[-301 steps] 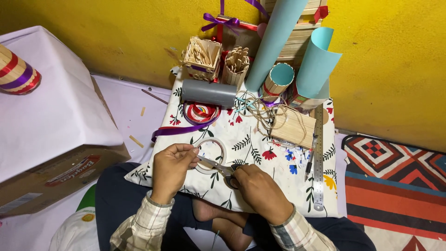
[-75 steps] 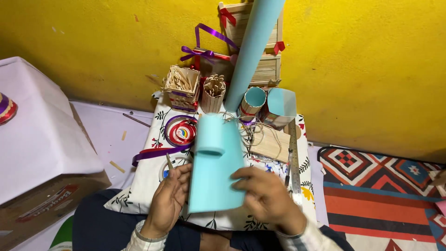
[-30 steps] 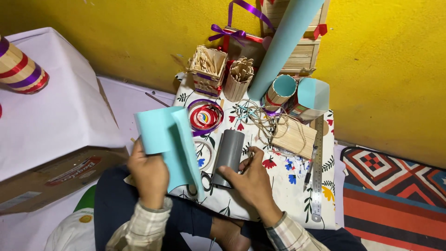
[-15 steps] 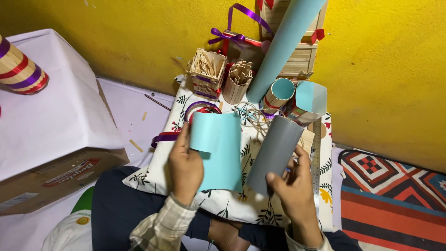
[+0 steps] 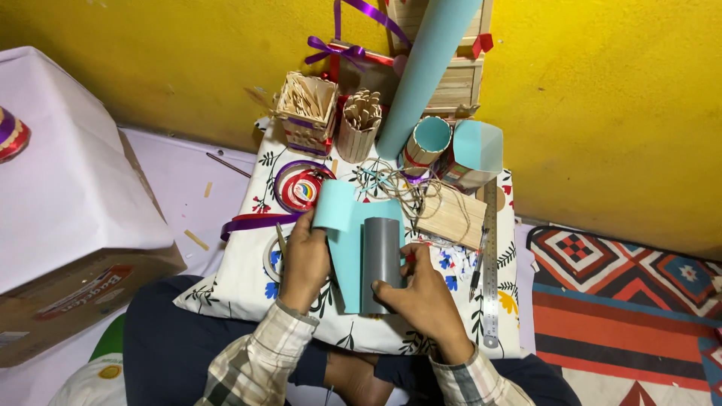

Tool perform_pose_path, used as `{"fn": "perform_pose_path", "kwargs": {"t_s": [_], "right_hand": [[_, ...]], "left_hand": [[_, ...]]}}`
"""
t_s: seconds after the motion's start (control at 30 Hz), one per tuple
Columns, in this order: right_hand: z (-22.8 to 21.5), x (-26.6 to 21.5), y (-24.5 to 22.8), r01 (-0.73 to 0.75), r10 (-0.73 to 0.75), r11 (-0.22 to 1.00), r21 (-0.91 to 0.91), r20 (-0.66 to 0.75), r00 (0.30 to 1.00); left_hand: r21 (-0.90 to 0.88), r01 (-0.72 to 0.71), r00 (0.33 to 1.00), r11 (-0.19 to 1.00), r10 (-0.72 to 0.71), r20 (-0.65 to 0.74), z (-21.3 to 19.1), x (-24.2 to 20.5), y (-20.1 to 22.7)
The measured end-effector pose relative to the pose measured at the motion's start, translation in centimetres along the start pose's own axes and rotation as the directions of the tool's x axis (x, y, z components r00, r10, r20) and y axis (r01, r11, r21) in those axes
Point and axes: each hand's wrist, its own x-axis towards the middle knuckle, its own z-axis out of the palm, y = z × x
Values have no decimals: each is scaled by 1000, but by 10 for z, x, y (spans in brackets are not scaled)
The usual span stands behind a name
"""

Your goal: Cutting paper and assembling a decorative object using tape and scissors

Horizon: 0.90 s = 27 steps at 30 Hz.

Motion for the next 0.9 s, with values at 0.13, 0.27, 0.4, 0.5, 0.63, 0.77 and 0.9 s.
{"fn": "perform_pose_path", "kwargs": {"t_s": [0.13, 0.27, 0.4, 0.5, 0.63, 0.77, 0.9], "right_hand": [[3, 0, 0, 14, -15, 998, -67, -23, 1000], [6, -2, 3, 109, -118, 988, -113, -77, 990], [7, 5, 14, 160, -172, 981, -113, -102, 980], [-1, 11, 13, 97, -93, 993, 64, -62, 994], [-10, 8, 12, 31, -31, 996, 84, -9, 999], [-13, 9, 13, 56, -59, 995, 87, 32, 998], [-11, 12, 21, 76, -80, 994, 78, 59, 995]], "left_hand": [[-125, 132, 991, 983, -132, 7, -6, 4, -3], [155, -225, 963, 962, 244, -114, -6, 3, -12], [528, -419, 771, 738, 597, -223, -13, 0, -10], [592, -500, 589, 632, 750, -302, -12, 5, -12], [728, -512, 439, 457, 867, -235, -19, 13, -39], [675, -475, 607, 565, 765, -213, -15, -10, -48], [628, -386, 824, 676, 559, -95, -13, -43, -43]]}}
